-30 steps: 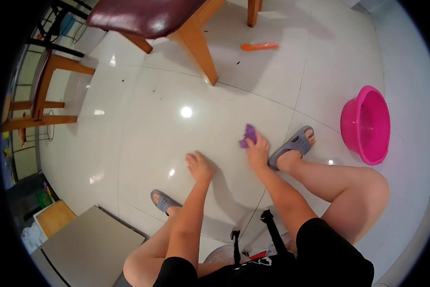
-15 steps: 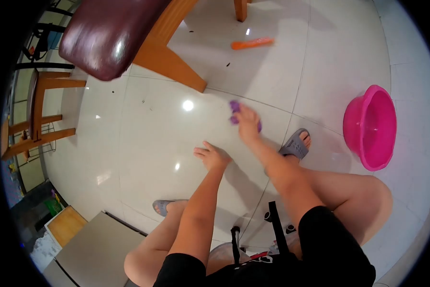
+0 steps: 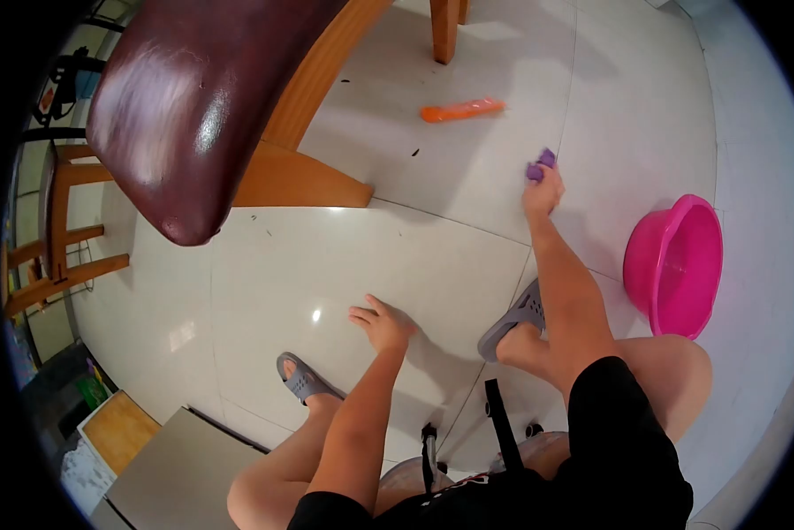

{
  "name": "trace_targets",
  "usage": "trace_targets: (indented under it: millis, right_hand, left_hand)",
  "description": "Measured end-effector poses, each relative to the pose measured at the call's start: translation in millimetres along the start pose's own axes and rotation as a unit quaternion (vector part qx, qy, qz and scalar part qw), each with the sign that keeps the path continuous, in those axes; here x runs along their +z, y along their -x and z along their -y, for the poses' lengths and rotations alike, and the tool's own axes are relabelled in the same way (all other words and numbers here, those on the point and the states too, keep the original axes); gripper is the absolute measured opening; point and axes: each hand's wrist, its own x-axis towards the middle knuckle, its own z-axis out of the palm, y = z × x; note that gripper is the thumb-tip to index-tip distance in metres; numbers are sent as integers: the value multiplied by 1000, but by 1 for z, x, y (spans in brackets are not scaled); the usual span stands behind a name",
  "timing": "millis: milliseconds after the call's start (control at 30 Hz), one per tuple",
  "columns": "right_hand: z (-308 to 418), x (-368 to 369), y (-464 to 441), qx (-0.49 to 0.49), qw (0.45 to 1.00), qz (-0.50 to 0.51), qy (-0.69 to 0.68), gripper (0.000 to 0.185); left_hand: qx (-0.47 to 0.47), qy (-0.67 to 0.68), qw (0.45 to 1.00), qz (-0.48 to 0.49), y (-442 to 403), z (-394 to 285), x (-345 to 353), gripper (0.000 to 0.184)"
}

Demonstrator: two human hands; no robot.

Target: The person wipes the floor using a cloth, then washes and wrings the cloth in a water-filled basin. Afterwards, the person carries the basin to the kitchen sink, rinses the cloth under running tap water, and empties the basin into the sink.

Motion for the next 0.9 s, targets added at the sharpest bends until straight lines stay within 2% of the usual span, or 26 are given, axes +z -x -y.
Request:
trace_targets:
  millis: [33, 100, 167, 233, 267, 300, 367, 467, 533, 567, 600, 633, 667, 700, 767, 800, 900]
  right_hand:
    - [7, 2, 2, -2, 1000, 3, 1, 37]
    - [31, 9, 19, -117, 991, 60, -31, 33]
    - [50, 17, 52, -198, 959, 94, -181, 29]
    - [74, 17, 115, -222, 953, 126, -160, 25]
    - [100, -9, 137, -232, 932, 233, -153, 24]
    - [98, 1, 179, -256, 927, 211, -178, 22]
    - [118, -25, 222, -243, 892, 334, -184, 22]
    - [124, -32, 240, -245, 873, 355, -225, 25]
    - [113, -24, 225, -165, 908, 284, -261, 29]
    - [117, -35, 201, -172, 941, 200, -214, 30]
    - [103, -28, 187, -84, 956, 166, -226, 31]
    - [103, -33, 166, -51, 976, 104, -184, 31]
    - [90, -19, 153, -63, 987, 29, -143, 30]
    - [93, -12, 152, -66, 987, 33, -143, 30]
    - [100, 0, 153, -109, 981, 78, -143, 29]
    - [106, 12, 161, -146, 965, 148, -162, 28]
    - [152, 10, 197, -301, 879, 324, -177, 24]
  left_hand:
    - [0, -8, 1000, 7, 2, 0, -2, 124]
    - [2, -3, 1000, 6, 1, 5, 3, 125]
    - [7, 11, 1000, 3, -2, 5, 8, 125]
    - [5, -11, 1000, -13, -4, 6, 11, 127]
    - [3, -10, 1000, -13, -3, 6, 10, 127]
    - [4, 0, 1000, -8, -2, 6, 8, 127]
    - [-1, 10, 1000, -2, 0, 8, 3, 128]
    - [15, 14, 1000, 4, 4, 6, -4, 121]
    - [6, 40, 999, 3, 3, 2, -7, 117]
    - [-2, 44, 999, 4, 1, 2, -5, 117]
    - [-4, 44, 999, -1, -2, 2, -2, 119]
    - [-5, 44, 999, -5, -3, 3, 2, 121]
    - [-7, 45, 999, -6, -1, 3, 0, 120]
    - [-11, 49, 999, -4, -2, 3, 1, 120]
    - [-17, 39, 999, -18, -3, 2, 3, 120]
    - [-20, 43, 999, -18, -3, 2, 2, 120]
    - [-19, 46, 999, 6, -4, 4, 1, 121]
